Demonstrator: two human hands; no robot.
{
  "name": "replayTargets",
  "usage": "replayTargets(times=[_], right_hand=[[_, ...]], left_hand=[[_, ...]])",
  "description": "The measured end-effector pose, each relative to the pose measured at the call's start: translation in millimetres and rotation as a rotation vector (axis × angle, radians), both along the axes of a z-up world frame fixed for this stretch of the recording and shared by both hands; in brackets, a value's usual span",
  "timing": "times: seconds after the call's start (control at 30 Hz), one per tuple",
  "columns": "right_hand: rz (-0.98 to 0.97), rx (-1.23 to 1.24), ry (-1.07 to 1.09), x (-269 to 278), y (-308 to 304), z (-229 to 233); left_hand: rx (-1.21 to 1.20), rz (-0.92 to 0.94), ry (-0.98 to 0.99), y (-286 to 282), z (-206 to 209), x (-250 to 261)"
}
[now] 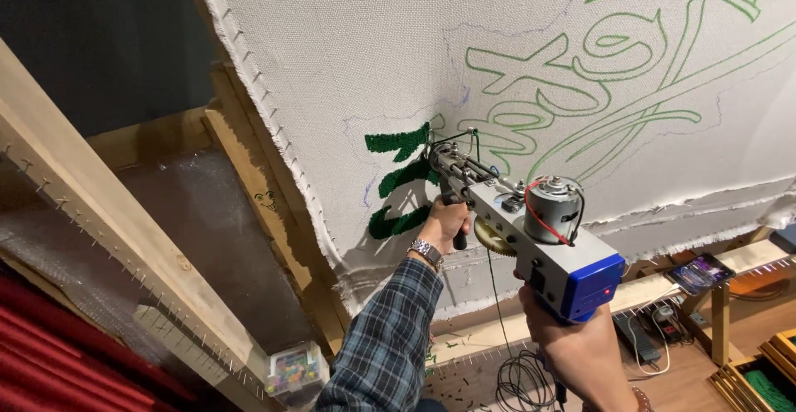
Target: Using a tufting gun to fill in a design on a canvas stretched on a frame with green yarn.
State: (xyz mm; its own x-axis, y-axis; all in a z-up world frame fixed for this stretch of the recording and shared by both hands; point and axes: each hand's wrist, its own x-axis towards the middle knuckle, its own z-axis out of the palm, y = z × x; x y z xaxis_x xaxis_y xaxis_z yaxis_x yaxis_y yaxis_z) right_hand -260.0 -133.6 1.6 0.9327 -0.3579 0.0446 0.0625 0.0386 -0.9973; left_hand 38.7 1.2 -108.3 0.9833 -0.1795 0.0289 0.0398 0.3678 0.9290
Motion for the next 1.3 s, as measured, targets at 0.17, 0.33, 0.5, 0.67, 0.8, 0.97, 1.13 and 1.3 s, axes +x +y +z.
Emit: replayTargets(times=[0.17,0.33,0.5,0.67,0.8,0.97,1.13,1.3], right_hand=[[-0.015,-0.055,-0.044,-2.7,4.6,3.8],[-0.036,-0.001,-0.031,0.4,6.7,-5.9],[0.001,0.101,-0.054,-1.3,10.2,5.4],[-0.029,0.026,0.081,-5.1,12.1,15.5],[-0.021,0.036,0.011,0.3,13.3,10.5],[-0.033,0.071,-0.005,4.8,12.3,7.6],[0.01,0.036,-0.012,3.6,6.9,8.6],[0.018,0.055,0.006,2.6,13.9,18.7]], left_hand=[[0.045,0.003,0.05,2.2,-3.4,5.5],[0.107,0.013,0.083,6.2,19.6,-12.1],[0.166,-0.006,-0.055,9.6,28.7,-13.1],[0.112,0.019,0.039,9.1,20.9,0.1],[0.096,0.009,0.018,11.6,26.3,-4.4],[0.205,0.046,-0.001,11.1,38.0,-11.8],[0.199,-0.007,0.014,7.9,23.8,8.2],[0.204,0.03,0.034,10.9,32.7,3.0]])
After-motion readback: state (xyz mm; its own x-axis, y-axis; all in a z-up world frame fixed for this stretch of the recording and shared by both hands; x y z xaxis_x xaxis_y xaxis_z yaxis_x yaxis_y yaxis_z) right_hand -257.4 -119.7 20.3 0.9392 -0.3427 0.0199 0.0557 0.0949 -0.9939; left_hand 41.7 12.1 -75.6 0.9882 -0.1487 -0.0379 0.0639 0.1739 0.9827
